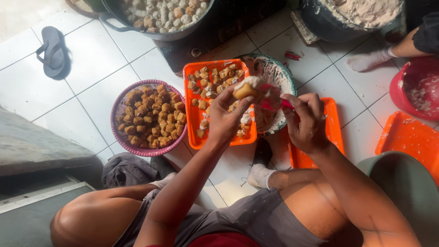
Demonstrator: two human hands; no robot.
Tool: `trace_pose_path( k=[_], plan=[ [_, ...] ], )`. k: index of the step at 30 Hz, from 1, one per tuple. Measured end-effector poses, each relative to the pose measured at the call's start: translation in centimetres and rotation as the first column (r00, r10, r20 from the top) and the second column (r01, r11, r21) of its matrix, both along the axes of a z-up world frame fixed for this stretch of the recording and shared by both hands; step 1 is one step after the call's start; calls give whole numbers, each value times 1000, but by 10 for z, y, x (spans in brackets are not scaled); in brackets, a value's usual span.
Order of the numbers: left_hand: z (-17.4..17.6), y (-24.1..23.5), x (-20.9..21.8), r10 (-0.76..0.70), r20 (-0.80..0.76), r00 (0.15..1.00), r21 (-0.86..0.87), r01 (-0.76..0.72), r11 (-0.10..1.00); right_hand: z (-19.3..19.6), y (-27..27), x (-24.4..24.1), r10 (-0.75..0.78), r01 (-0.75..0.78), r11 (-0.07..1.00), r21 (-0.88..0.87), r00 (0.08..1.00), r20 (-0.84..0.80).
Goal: The person sits on the floor and repeatedly picks up small fried food items from a pink basket. Using a pink spatula, they scoop a white paste from a bowl and spread it over each item before placing it into an orange tray.
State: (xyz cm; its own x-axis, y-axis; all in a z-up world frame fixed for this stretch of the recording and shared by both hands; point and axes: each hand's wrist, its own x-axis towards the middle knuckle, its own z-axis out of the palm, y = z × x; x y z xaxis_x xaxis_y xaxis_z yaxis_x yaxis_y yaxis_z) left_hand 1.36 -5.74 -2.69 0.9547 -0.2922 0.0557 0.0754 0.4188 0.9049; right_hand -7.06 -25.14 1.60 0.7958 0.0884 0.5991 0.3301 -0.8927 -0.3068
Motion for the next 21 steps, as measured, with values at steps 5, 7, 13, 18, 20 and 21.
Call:
trace_pose_path(
  k=[5,7,13,18,20,21],
  plan=[
    [39,32,17,101,279,955,376,-206,904,0,-12,11,-30,36,998,54,994,-106],
    [54,36,25,48,669,742,333,-356,873,-15,-18,13,-54,88,950,299,991,-119],
    [24,18,15,54,311,949,106,-91,990,-82,-25,7,213,53,847,528,877,-430],
    [-77,32,25,-9,142,990,80,-2,997,-111,-50,13,195,211,645,734,884,-425],
    [-138,39,27,12,64,998,210,-25,977,-110,-58,12,217,311,463,830,868,-447],
    [-174,47,16,85,27,996,310,-90,947,-112,-54,10,249,365,384,848,844,-476]
  ],
)
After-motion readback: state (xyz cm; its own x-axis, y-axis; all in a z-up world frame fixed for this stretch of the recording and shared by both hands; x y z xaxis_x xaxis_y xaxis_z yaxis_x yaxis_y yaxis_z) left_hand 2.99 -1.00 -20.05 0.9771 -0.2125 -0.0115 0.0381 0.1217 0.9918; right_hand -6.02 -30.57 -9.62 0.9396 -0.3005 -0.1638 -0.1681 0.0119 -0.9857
